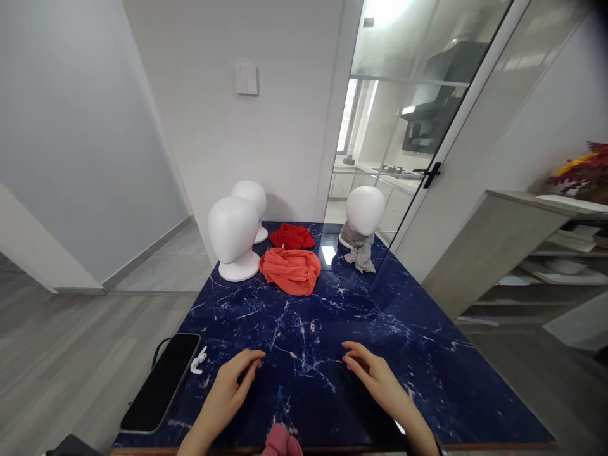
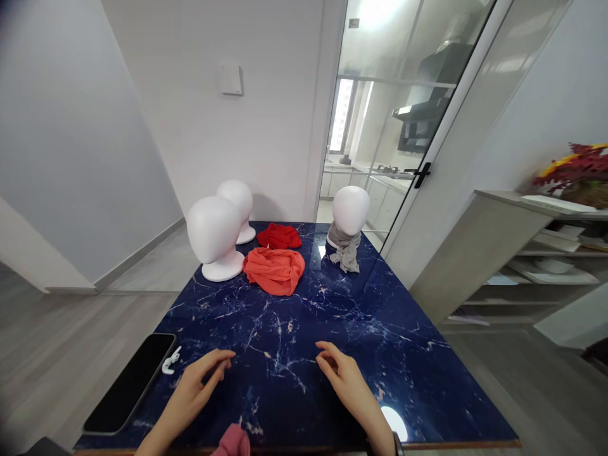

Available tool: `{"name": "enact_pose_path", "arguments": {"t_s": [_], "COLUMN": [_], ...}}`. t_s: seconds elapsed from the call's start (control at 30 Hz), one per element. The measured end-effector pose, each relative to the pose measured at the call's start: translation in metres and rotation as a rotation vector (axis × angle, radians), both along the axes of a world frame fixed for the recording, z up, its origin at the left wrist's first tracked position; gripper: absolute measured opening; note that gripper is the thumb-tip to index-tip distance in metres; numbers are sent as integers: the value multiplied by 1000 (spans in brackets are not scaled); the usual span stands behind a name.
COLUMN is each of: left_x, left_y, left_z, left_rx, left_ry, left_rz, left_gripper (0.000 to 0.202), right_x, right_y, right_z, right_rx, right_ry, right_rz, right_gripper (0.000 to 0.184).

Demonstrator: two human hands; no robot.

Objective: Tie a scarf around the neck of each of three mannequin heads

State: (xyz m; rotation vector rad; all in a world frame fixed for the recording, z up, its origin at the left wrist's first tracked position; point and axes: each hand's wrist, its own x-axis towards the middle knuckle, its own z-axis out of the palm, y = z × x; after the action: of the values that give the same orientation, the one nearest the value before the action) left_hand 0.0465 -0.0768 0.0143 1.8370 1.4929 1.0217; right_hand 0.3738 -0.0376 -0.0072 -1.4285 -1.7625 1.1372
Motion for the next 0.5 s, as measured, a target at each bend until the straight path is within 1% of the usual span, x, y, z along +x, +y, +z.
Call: {"name": "enact_pose_path", "arguments": {"t_s": [0.1, 0.2, 0.3, 0.37, 0.43, 0.47, 0.5], "left_x": [14, 26, 35, 40, 42, 41, 39], "left_y": [18, 30, 33, 33, 37, 42, 49], "left_z": [18, 33, 42, 46, 46, 45, 43], "left_rx": [64, 92, 68, 43, 30, 31, 36], "left_ry": [48, 59, 65, 71, 50, 20, -27], "left_rz": [-78, -154, -242, -301, -325, -305, -260], "left_gripper": [28, 29, 30, 31, 30, 30, 29], "right_x": [-10, -20, -32, -43, -57, -64, -72], "right_y": [14, 28, 47, 65, 88, 102, 116], "right_z": [8, 19, 30, 34, 31, 28, 24], "right_rx": [57, 111, 148, 208, 340, 424, 504], "right_ry": [-82, -173, -283, -340, -366, -365, -357], "right_rz": [63, 177, 357, 430, 418, 387, 348], "right_gripper": [37, 34, 34, 34, 35, 38, 42]}}
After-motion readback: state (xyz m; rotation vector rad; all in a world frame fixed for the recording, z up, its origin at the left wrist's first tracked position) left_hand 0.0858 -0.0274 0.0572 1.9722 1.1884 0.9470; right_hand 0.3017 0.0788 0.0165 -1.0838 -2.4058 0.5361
